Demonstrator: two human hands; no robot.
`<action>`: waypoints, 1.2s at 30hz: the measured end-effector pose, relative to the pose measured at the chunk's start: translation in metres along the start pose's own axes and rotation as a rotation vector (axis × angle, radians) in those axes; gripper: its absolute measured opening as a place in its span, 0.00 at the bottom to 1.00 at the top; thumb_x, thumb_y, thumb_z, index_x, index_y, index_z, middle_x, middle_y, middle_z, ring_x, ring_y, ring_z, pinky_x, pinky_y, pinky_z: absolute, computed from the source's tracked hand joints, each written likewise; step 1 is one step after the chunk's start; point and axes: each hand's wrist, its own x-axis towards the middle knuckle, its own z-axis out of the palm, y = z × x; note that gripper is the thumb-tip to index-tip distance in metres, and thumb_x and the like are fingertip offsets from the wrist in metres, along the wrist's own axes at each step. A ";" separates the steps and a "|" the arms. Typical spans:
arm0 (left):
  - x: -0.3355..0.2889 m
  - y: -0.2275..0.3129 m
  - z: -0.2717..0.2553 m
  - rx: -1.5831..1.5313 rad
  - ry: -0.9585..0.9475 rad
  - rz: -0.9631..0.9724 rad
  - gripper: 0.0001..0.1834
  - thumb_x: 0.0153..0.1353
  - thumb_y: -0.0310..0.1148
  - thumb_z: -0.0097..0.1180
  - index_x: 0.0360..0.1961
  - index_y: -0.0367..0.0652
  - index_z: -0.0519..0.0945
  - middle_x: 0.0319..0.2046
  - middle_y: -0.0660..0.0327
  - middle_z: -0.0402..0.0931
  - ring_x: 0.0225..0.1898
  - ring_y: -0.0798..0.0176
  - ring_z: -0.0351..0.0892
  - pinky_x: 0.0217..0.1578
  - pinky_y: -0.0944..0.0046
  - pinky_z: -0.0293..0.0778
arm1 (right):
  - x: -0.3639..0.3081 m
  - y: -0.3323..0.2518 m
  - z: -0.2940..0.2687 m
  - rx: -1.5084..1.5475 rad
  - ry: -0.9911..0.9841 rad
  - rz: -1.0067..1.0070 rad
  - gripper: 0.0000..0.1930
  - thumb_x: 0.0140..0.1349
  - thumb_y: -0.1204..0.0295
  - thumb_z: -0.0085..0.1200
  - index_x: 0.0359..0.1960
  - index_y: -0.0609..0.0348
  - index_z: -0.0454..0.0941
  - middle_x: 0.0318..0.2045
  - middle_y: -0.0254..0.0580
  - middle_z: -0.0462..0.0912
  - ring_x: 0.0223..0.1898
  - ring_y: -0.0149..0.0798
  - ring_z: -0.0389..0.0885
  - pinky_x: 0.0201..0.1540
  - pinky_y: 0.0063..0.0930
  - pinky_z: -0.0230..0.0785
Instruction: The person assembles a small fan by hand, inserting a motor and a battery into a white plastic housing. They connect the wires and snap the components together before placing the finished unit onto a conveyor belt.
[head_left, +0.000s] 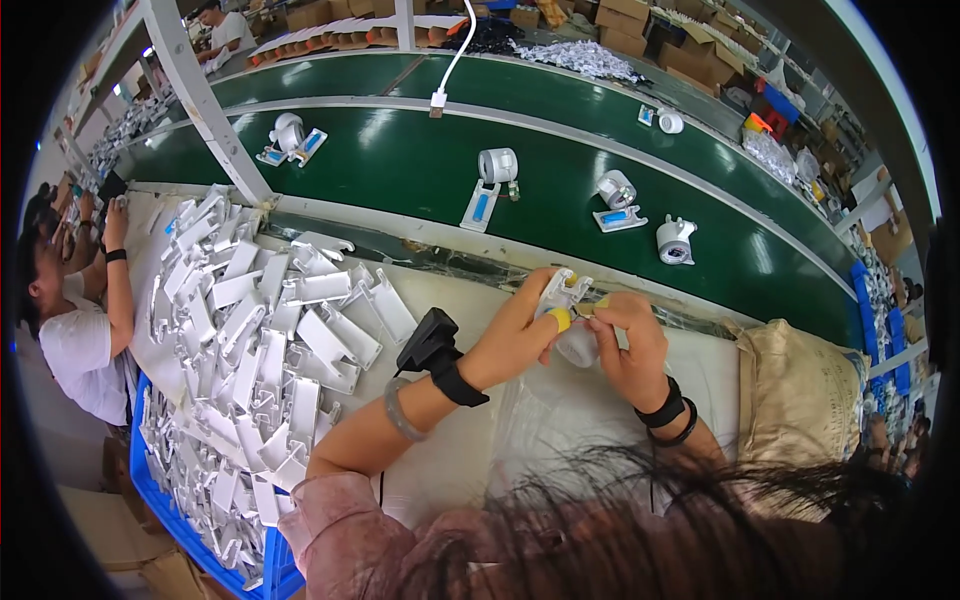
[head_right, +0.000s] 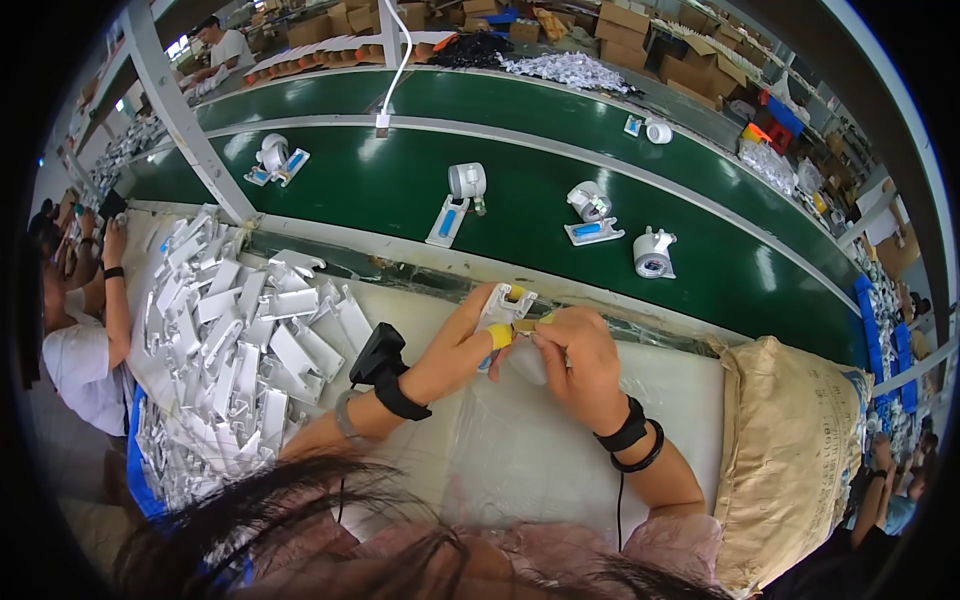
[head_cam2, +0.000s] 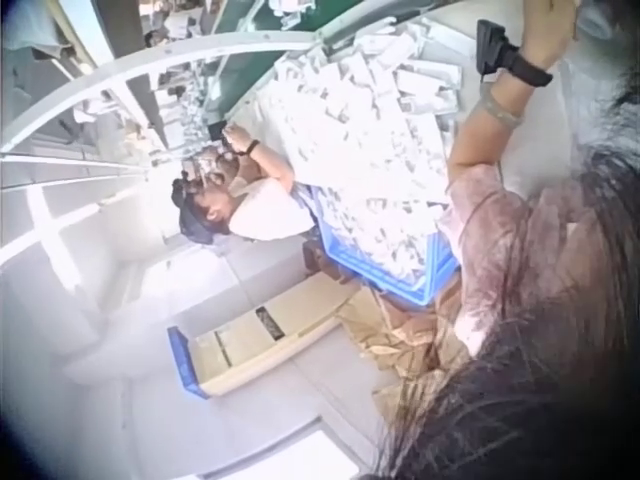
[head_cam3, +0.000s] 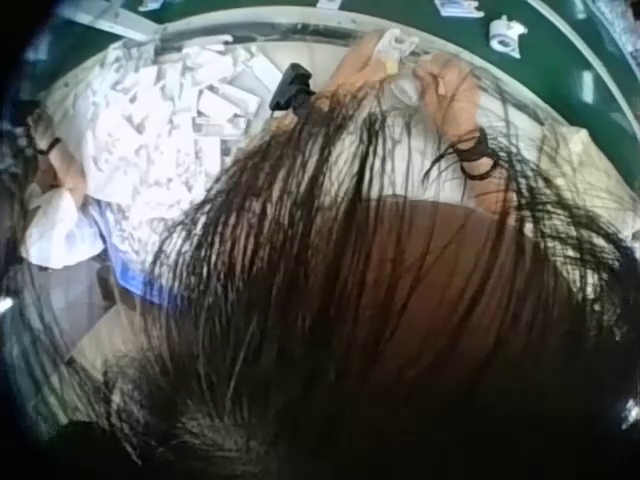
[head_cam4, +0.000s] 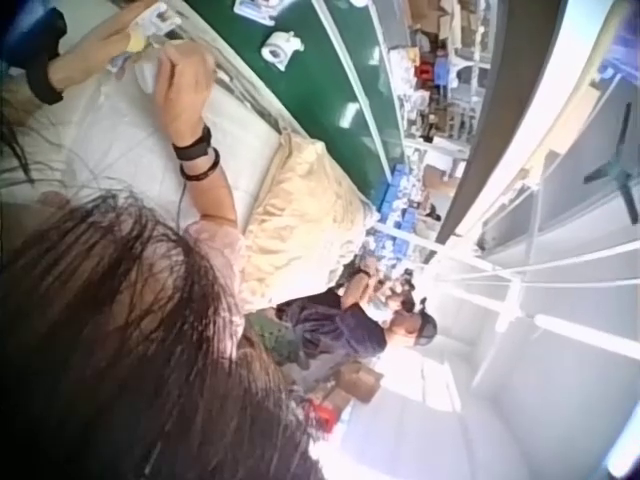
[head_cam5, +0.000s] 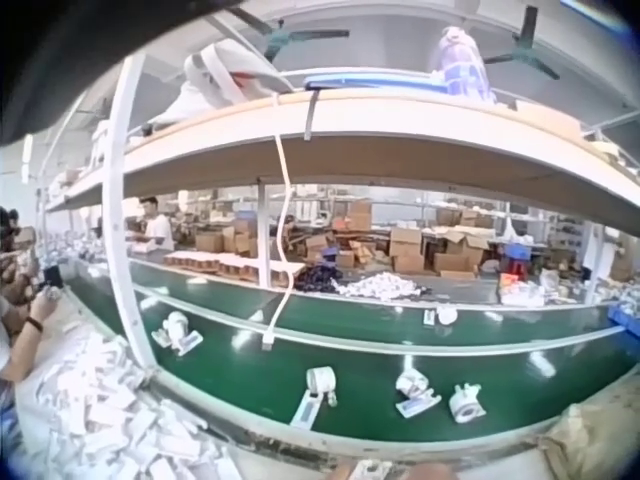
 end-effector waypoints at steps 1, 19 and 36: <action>-0.004 0.003 0.003 0.045 0.001 0.015 0.25 0.62 0.28 0.45 0.61 0.38 0.60 0.34 0.59 0.71 0.25 0.71 0.69 0.22 0.69 0.70 | 0.001 0.000 0.000 -0.006 0.027 -0.068 0.13 0.50 0.85 0.62 0.38 0.60 0.77 0.33 0.44 0.81 0.35 0.51 0.79 0.40 0.40 0.72; -0.014 0.010 0.017 0.177 -0.060 0.090 0.25 0.59 0.25 0.45 0.60 0.35 0.63 0.49 0.47 0.72 0.49 0.51 0.73 0.52 0.57 0.68 | -0.003 0.003 -0.003 -0.007 0.044 -0.094 0.17 0.43 0.84 0.66 0.37 0.56 0.81 0.33 0.41 0.74 0.38 0.46 0.73 0.41 0.36 0.68; -0.008 -0.002 0.009 0.363 -0.071 0.415 0.26 0.59 0.26 0.48 0.59 0.33 0.64 0.50 0.47 0.71 0.50 0.48 0.72 0.53 0.57 0.67 | 0.003 -0.002 -0.004 -0.024 0.035 -0.062 0.15 0.42 0.83 0.66 0.34 0.58 0.81 0.30 0.41 0.73 0.35 0.46 0.72 0.40 0.36 0.65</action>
